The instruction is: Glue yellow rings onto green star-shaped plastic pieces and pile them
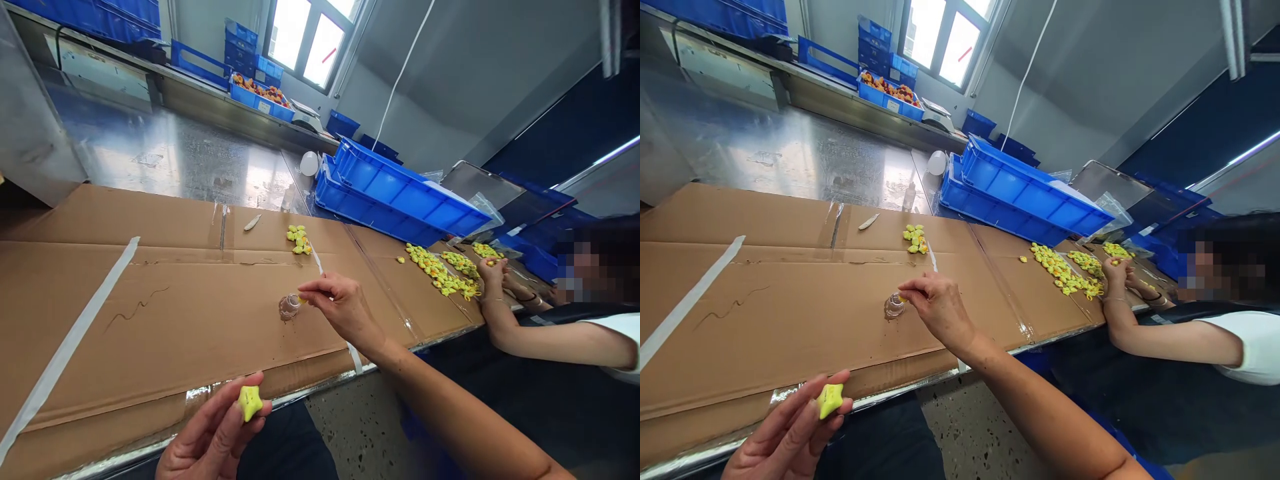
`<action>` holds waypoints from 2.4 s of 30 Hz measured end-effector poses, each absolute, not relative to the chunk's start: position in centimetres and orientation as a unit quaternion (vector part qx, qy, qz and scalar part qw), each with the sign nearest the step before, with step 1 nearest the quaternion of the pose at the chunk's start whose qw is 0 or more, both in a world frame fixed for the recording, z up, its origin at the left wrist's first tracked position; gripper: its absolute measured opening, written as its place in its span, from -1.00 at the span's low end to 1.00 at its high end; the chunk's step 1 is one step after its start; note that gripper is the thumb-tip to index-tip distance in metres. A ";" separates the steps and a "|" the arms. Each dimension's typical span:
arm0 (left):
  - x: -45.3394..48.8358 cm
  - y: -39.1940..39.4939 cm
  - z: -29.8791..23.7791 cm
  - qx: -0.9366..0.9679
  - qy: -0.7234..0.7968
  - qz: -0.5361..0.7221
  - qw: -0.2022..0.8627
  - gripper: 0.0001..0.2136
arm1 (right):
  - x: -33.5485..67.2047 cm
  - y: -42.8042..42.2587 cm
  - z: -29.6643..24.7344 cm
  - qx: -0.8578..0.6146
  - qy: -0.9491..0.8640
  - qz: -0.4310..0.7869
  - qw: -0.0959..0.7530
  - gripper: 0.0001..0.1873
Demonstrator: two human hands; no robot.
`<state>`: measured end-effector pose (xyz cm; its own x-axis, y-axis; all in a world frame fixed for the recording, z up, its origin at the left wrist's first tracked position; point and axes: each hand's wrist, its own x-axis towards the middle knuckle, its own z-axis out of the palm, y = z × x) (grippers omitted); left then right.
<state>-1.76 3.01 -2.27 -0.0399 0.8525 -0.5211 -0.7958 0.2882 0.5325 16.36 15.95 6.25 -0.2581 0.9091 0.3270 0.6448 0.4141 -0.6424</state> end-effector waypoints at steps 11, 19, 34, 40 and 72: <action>-1.8 2.4 -1.7 0.061 0.397 0.603 0.690 -0.77 | 15.9 16.6 5.7 -0.478 -0.823 0.102 0.289 -0.86; -1.6 2.4 -1.5 0.083 0.378 0.625 0.678 -0.81 | 15.8 16.5 5.4 -0.468 -0.829 0.088 0.295 -0.86; -1.4 2.6 -0.6 0.044 0.397 0.610 0.684 -0.75 | 15.7 16.2 5.5 -0.464 -0.829 0.100 0.297 -0.83; -1.6 2.4 -0.8 0.051 0.392 0.613 0.684 -0.77 | 15.8 16.2 5.5 -0.467 -0.815 0.140 0.313 -0.83; -1.1 2.8 -0.9 0.097 0.408 0.591 0.689 -0.78 | 17.0 16.9 4.2 -0.528 -0.660 0.350 0.403 -0.84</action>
<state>-1.05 2.82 -0.92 -0.0313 0.8936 -0.4478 -0.7361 0.2825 0.6151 17.04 16.88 4.16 -0.1173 0.9796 0.1632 0.4147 0.1977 -0.8882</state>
